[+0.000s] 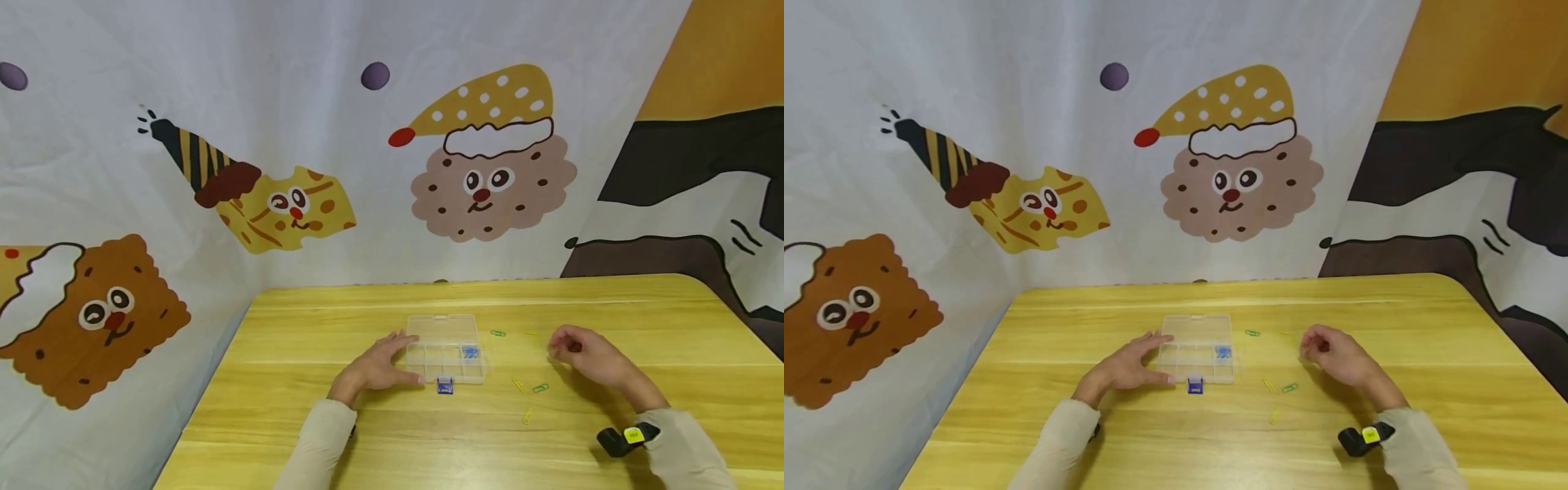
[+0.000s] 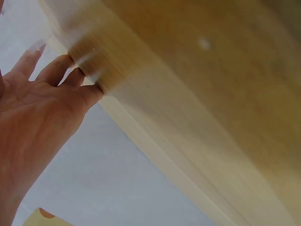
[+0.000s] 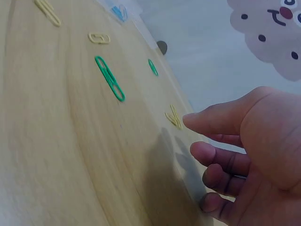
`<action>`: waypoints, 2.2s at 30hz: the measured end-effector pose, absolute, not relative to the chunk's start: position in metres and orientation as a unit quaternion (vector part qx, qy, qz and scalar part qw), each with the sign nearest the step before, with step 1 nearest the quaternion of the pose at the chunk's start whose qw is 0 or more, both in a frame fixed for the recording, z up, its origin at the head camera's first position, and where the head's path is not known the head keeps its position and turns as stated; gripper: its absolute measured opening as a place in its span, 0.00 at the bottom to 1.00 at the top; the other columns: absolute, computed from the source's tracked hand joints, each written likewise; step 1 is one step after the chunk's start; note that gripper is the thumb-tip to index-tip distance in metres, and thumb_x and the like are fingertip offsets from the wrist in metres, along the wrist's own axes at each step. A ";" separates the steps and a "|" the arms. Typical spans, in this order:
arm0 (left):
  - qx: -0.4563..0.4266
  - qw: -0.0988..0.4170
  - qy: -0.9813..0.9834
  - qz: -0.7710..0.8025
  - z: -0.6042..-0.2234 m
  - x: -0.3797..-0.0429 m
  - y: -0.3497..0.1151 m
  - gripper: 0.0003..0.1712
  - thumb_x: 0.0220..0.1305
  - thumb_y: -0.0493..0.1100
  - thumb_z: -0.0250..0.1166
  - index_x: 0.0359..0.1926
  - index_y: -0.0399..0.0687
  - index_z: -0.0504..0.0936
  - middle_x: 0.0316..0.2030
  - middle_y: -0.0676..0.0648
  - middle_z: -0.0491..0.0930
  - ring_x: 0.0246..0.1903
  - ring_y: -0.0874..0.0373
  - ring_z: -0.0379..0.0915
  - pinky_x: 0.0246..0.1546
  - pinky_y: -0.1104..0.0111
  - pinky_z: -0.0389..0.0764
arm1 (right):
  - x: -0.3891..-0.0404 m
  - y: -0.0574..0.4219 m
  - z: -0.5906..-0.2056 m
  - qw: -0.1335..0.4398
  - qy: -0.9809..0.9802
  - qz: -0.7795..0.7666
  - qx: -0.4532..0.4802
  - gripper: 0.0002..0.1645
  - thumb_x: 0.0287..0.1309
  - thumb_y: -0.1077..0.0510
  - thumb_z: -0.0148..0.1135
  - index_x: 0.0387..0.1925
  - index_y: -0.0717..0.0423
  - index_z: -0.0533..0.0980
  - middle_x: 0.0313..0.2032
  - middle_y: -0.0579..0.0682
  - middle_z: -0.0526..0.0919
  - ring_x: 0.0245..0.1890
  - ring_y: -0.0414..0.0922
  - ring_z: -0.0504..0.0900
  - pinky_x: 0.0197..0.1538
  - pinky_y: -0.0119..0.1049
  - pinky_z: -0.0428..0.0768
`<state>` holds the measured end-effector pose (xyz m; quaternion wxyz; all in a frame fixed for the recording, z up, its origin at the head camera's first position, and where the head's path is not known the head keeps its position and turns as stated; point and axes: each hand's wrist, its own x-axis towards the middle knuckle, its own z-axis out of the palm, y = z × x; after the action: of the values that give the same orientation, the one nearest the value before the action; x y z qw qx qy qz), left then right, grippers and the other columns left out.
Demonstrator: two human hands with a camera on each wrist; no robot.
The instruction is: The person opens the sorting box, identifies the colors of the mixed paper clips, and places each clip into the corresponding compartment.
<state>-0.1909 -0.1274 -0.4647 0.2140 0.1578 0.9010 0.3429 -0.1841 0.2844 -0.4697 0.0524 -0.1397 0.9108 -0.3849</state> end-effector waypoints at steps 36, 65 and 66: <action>0.153 0.220 0.901 0.341 -0.461 -0.191 -0.127 0.50 0.55 0.62 0.73 0.75 0.64 0.60 0.78 0.49 0.47 0.78 0.49 0.37 0.72 0.42 0.49 | -0.204 0.271 -0.485 0.072 0.910 -0.394 -0.110 0.17 0.64 0.61 0.63 0.50 0.66 0.73 0.27 0.48 0.70 0.26 0.40 0.66 0.29 0.32 0.65; 0.159 0.216 0.900 0.343 -0.463 -0.196 -0.127 0.50 0.55 0.62 0.73 0.75 0.62 0.61 0.78 0.48 0.48 0.78 0.49 0.37 0.73 0.43 0.50 | -0.205 0.274 -0.486 0.076 0.901 -0.418 -0.088 0.09 0.65 0.58 0.64 0.37 0.61 0.75 0.30 0.49 0.72 0.29 0.39 0.68 0.30 0.31 0.67; 0.159 0.216 0.900 0.343 -0.463 -0.195 -0.127 0.50 0.55 0.62 0.73 0.75 0.62 0.61 0.78 0.48 0.48 0.78 0.49 0.37 0.73 0.43 0.50 | -0.206 0.274 -0.486 0.078 0.902 -0.416 -0.087 0.09 0.65 0.58 0.64 0.37 0.61 0.75 0.30 0.49 0.72 0.30 0.39 0.68 0.30 0.31 0.67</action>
<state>-0.1954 -0.1271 -0.4628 0.2162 0.1587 0.9001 0.3433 -0.2055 0.2743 -0.4865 0.0779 -0.0873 0.9018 -0.4161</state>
